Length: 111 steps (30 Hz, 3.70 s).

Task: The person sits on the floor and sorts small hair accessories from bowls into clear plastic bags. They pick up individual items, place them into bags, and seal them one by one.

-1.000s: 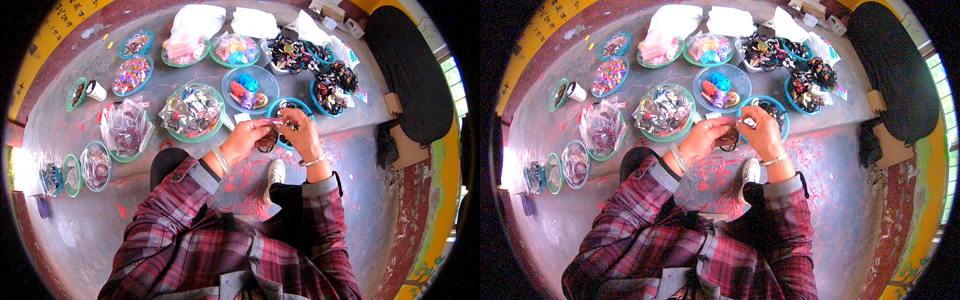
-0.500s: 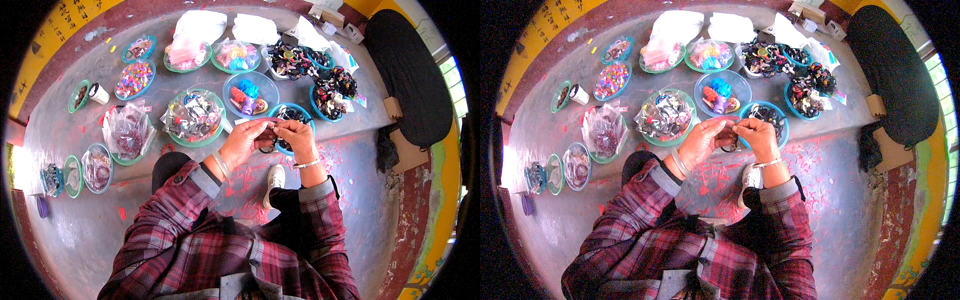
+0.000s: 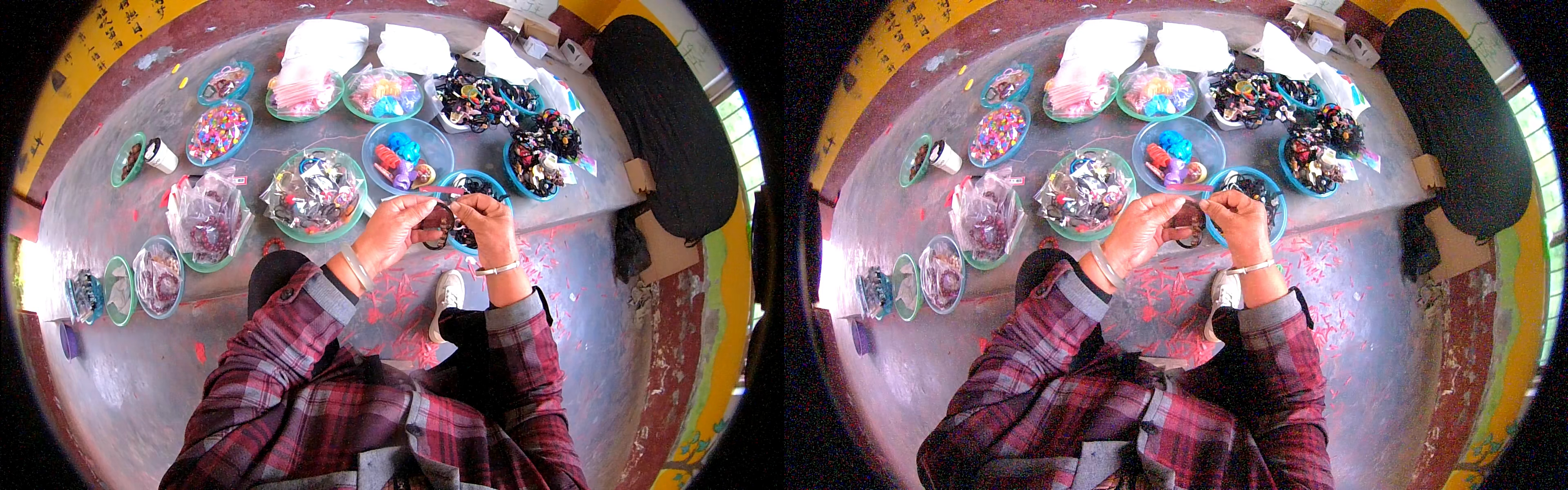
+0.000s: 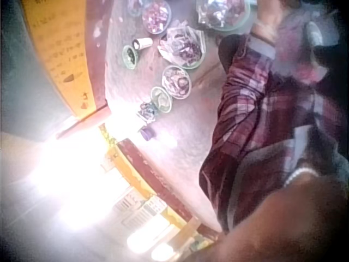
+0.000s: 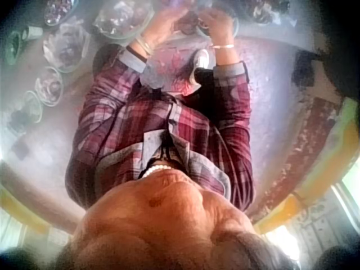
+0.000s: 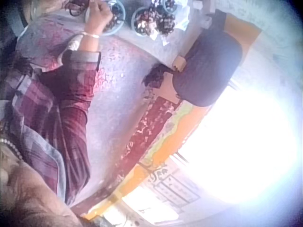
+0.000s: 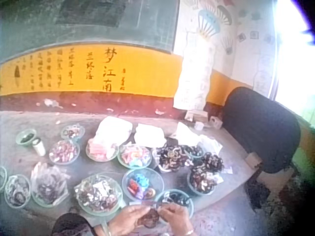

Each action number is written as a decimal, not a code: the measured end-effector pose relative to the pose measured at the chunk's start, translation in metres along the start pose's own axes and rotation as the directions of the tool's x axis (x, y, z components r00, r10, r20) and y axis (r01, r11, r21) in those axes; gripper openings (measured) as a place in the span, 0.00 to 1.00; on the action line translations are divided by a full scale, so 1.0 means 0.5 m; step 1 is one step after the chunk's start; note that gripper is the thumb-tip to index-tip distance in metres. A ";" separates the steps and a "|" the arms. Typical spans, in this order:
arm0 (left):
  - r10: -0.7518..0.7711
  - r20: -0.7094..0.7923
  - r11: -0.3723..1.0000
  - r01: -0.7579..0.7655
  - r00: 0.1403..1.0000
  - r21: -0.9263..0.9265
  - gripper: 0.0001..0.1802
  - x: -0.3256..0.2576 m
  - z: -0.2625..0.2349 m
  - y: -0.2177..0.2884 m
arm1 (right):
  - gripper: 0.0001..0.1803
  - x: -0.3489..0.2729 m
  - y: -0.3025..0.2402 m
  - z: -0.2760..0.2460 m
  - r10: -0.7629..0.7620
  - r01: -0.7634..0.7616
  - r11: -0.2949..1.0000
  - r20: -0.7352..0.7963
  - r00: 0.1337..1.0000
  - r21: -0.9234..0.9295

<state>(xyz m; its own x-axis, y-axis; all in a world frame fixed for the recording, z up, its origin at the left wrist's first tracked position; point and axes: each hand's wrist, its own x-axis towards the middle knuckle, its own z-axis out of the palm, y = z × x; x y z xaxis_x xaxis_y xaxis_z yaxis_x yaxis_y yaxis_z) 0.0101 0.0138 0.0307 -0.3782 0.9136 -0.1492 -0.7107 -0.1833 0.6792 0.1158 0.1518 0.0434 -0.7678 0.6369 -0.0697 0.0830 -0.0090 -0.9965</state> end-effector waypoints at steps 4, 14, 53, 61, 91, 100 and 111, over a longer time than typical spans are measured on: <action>0.010 -0.011 1.000 -0.011 1.000 -0.027 0.14 0.003 -0.006 0.000 | 0.03 -0.004 -0.008 0.007 0.014 -0.014 1.000 -0.018 1.000 0.005; 0.123 -0.054 0.992 -0.123 0.991 -0.008 0.13 0.008 -0.014 0.008 | 0.03 -0.011 -0.017 0.034 -0.058 0.061 0.995 -0.036 0.998 0.077; 0.146 -0.102 0.986 -0.153 0.984 -0.065 0.11 0.006 -0.018 0.019 | 0.02 -0.013 -0.017 0.042 -0.010 0.010 0.992 0.005 1.000 0.122; 0.133 -0.062 0.978 -0.141 0.989 -0.152 0.11 0.003 -0.020 0.025 | 0.04 -0.007 -0.015 0.033 0.068 -0.068 0.993 0.002 0.998 0.099; 0.544 0.173 0.354 -0.412 0.821 0.840 0.12 0.017 -0.031 -0.037 | 0.05 -0.031 -0.017 0.076 -0.605 0.453 0.395 0.144 0.783 -0.799; 0.568 0.311 0.097 -0.438 0.762 0.894 0.12 0.008 -0.021 -0.033 | 0.03 -0.032 -0.018 0.070 -0.592 0.448 0.317 0.195 0.782 -0.836; 0.536 0.341 0.108 -0.464 0.772 0.880 0.12 0.004 -0.018 -0.026 | 0.03 -0.027 -0.013 0.061 -0.545 0.441 0.386 0.186 0.818 -0.810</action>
<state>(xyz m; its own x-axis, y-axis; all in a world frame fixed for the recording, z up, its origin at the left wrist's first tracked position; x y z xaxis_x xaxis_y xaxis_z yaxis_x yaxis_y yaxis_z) 0.0134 0.0151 0.0152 -0.4704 0.7311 0.4942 0.6206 -0.1241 0.7742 0.1061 0.1196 0.0493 -0.7911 0.3823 0.4775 0.2079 0.9022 -0.3779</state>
